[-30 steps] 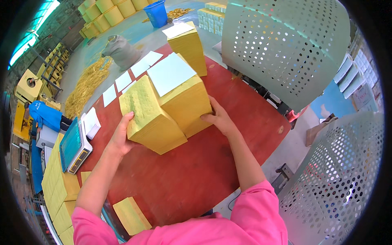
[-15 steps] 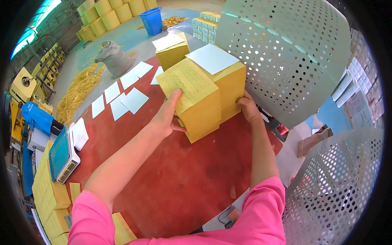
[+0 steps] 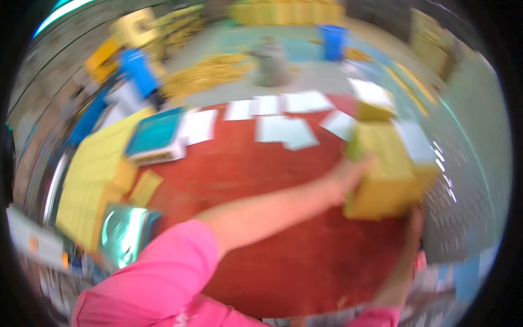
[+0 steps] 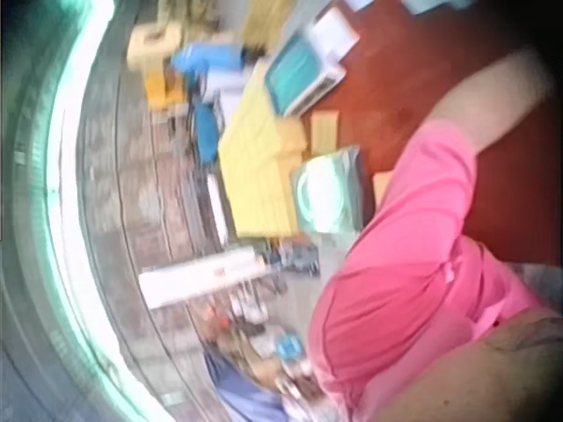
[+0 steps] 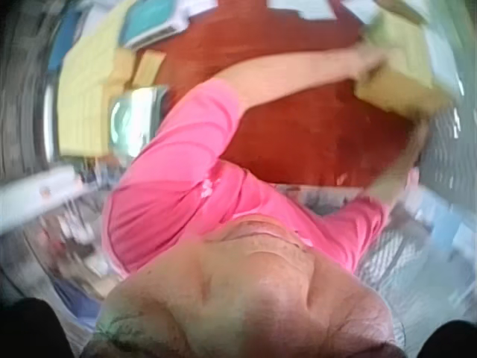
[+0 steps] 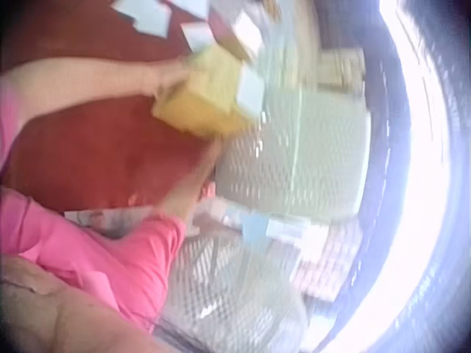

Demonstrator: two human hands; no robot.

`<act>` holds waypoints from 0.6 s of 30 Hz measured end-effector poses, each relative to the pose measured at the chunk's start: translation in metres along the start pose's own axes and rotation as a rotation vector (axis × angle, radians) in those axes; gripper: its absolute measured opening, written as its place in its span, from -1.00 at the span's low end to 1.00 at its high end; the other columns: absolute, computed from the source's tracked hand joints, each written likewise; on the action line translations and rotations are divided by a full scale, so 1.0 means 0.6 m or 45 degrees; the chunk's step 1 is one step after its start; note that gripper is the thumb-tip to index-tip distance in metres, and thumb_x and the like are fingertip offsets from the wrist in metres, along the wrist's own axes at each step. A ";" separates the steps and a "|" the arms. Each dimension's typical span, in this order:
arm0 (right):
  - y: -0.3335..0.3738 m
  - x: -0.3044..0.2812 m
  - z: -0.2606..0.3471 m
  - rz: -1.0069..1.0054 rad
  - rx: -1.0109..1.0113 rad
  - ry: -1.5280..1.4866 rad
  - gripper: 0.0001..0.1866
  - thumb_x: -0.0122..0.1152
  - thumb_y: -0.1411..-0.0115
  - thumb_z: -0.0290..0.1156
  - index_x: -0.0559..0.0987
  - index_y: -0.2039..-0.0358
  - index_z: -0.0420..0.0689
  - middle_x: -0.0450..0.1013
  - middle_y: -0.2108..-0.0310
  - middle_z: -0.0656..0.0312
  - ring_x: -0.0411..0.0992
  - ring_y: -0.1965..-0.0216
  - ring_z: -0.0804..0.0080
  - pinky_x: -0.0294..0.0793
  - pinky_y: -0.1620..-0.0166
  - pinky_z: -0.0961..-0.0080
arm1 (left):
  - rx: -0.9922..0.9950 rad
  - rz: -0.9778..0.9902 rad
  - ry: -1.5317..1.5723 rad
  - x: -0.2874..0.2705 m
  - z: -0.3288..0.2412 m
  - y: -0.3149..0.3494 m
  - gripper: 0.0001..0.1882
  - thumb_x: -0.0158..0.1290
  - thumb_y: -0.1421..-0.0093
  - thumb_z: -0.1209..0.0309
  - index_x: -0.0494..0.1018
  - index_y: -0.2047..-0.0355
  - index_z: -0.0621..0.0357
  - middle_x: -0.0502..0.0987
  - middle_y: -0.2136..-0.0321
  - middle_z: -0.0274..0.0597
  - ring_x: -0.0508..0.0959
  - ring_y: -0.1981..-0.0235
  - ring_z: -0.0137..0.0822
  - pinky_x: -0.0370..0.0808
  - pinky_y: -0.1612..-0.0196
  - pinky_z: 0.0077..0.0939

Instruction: The person is weighing, stacking, and rubber-banding bundles of yellow paper products in an industrial setting.

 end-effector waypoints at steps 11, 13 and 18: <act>0.220 0.261 0.147 -0.783 -0.306 0.470 -0.73 -0.09 -0.22 -0.55 0.53 0.13 -0.30 0.44 0.11 0.10 0.41 0.14 0.34 0.40 0.04 0.42 | -0.275 -0.766 -0.192 -0.260 -0.224 0.749 -0.56 -0.10 -0.34 0.13 0.40 -0.06 0.19 0.46 -0.07 -0.01 0.47 -0.08 -0.14 0.44 -0.08 -0.23; 0.280 0.391 0.199 -0.428 -0.442 0.366 -0.78 -0.11 -0.20 -0.61 0.52 0.23 -0.28 0.43 0.19 0.14 0.39 0.23 0.39 0.40 0.11 0.45 | -0.076 -0.915 -0.201 -0.263 -0.270 0.870 -0.58 -0.16 -0.37 0.14 0.50 0.13 0.26 0.54 0.04 -0.03 0.51 -0.03 -0.18 0.45 -0.06 -0.23; 0.470 0.767 0.246 0.351 -0.304 -0.027 -0.74 -0.18 -0.06 -0.79 0.49 0.36 -0.26 0.43 0.32 0.15 0.39 0.40 0.46 0.43 0.27 0.54 | 0.398 -1.328 -0.206 -0.265 -0.333 1.161 -0.58 -0.09 -0.34 0.12 0.52 0.19 0.28 0.58 0.14 -0.01 0.57 0.09 -0.20 0.49 0.03 -0.27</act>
Point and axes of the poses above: each hand's wrist, its own y-axis away from the middle knuckle, its own x-axis out of the palm, z = x × y, the point moved 5 cm from there along -y, towards the middle knuckle
